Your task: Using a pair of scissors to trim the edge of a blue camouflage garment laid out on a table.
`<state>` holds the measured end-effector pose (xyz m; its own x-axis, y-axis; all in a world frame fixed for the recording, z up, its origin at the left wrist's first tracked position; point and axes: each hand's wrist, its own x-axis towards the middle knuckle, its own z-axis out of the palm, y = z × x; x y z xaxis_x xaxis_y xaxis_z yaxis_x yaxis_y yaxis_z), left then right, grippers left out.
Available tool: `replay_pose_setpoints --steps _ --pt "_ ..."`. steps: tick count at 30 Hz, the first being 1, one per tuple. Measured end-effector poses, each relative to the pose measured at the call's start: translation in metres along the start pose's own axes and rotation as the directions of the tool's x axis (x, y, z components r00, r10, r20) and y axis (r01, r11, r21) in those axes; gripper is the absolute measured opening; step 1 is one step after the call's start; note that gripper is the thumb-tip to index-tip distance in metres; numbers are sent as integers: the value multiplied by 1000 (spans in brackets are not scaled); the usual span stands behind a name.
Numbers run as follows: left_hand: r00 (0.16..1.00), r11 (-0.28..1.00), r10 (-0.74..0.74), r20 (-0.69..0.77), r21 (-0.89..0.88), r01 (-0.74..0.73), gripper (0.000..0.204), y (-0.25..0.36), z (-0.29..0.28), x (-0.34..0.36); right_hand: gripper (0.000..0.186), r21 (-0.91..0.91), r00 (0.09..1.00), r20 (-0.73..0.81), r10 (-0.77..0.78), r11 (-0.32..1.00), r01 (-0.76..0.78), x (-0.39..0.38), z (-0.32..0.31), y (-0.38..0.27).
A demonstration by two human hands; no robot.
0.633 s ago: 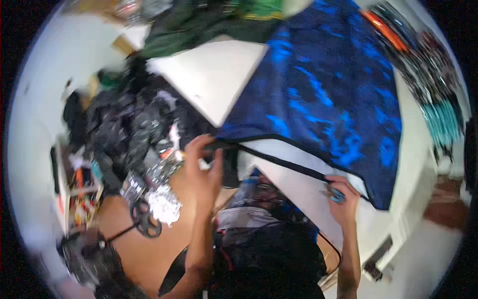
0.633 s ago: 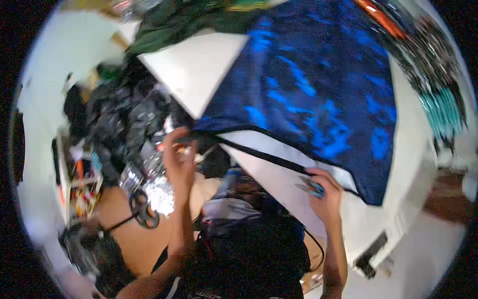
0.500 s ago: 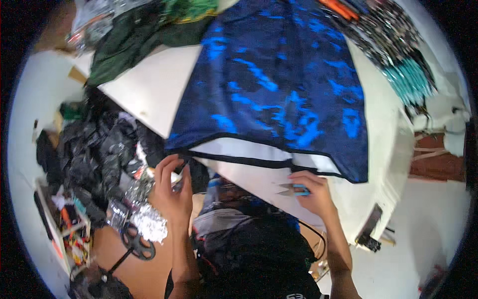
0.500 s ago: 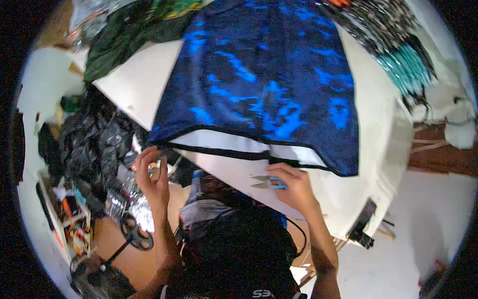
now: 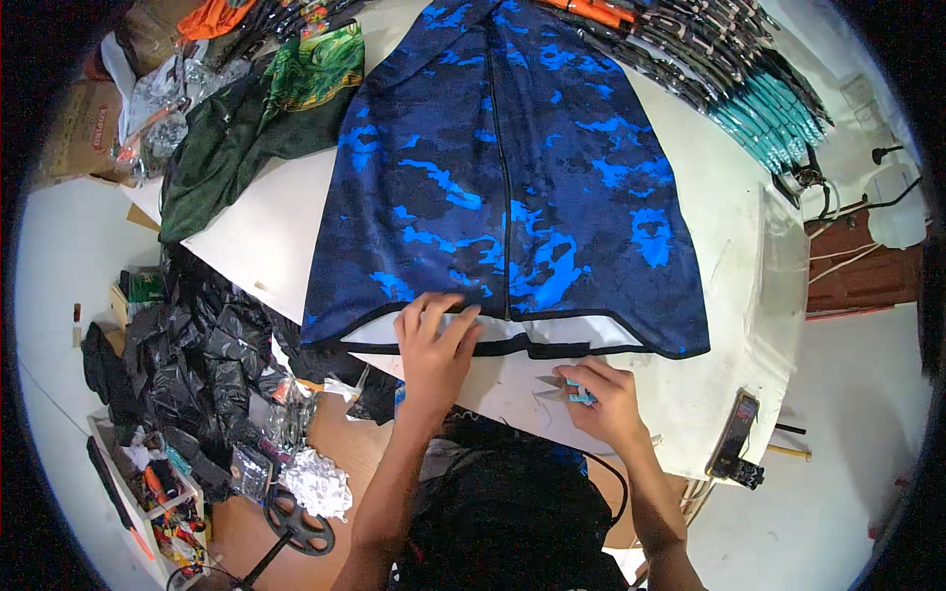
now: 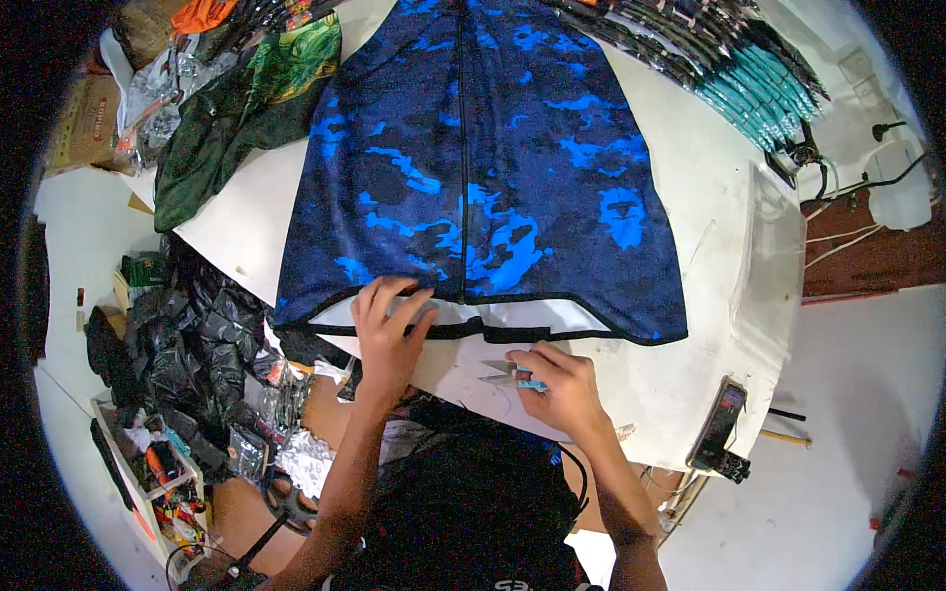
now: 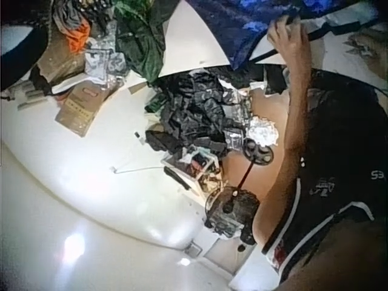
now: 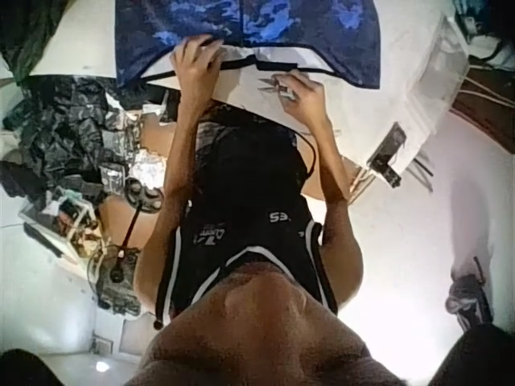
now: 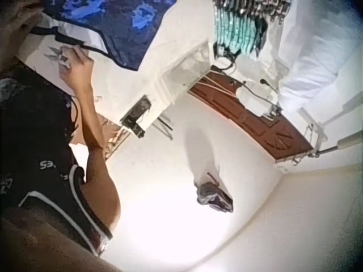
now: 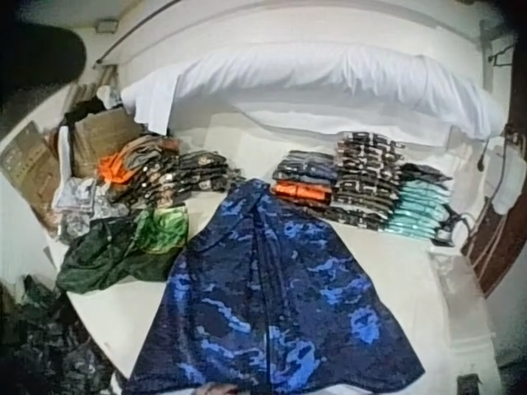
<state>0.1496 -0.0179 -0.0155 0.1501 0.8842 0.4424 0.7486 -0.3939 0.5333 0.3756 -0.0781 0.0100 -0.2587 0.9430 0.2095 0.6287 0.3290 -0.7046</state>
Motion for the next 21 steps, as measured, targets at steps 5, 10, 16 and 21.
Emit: replay_pose_setpoints --steps 5,10,16,21 --pt "991 990 128 35 -60 -125 18 -18 5 20 33 72 998 -22 67 995 -65 15 -4 -7" --pt "959 945 130 252 -323 -43 9 -27 -12 52 29 215 958 -224 178 968 -129 54 3 -8" --pt "911 834 157 382 -545 85 10 -39 -7 78 29 336 975 -105 196 930 -151 108 30 7" --pt "926 607 56 374 -749 266 11 -46 6 82 28 639 958 -59 280 748 -179 131 42 26"
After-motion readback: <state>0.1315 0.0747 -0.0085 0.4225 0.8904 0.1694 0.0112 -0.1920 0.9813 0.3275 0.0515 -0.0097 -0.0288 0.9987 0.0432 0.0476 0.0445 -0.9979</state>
